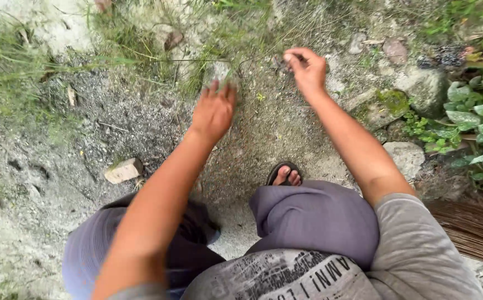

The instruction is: Pulling weeds and grass out of the sandy soil by hand.

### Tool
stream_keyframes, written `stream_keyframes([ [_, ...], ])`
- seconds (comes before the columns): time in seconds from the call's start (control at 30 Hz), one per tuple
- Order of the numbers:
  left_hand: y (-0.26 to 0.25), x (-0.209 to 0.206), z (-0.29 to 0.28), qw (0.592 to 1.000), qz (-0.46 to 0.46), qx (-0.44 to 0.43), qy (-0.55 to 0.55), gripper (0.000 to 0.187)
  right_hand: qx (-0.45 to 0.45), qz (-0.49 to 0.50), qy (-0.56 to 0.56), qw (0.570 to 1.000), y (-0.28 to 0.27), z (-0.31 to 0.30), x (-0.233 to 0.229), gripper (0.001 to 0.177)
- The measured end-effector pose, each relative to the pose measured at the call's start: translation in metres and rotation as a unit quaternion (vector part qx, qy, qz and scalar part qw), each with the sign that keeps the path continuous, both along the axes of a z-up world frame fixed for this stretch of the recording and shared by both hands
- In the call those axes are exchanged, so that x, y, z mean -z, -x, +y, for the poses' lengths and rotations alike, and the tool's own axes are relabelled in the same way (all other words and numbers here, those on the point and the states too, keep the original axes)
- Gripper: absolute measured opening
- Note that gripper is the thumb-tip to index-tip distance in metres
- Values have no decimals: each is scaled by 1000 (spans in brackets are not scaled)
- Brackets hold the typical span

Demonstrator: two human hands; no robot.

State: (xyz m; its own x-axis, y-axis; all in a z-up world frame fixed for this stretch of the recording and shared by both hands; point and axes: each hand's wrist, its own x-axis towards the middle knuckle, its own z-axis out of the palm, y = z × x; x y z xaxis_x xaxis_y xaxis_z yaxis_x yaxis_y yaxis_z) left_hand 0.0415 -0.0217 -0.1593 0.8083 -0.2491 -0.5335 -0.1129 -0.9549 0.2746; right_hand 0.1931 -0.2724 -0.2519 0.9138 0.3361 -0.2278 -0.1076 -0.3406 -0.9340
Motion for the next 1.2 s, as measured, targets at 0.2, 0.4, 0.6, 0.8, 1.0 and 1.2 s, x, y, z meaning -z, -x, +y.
stream_keyframes([
  [0.2,31,71,-8,990,-51,-92,-91,61,-18,-13,54,998,1,0,-32,22],
  [0.4,27,91,2,994,-62,-75,-46,58,-305,-200,114,924,1,13,-52,67],
  [0.6,27,99,3,994,-49,-89,-43,56,-255,-238,166,922,7,16,1,8],
  [0.8,6,97,7,992,-64,-104,-26,56,-131,-108,78,982,-9,13,-6,8],
  [1.0,0,93,19,995,-1,-96,7,43,-25,38,5,999,-32,-9,-51,2],
  [1.2,-2,97,5,968,-16,-246,46,56,-237,-125,171,948,-5,12,-39,15],
])
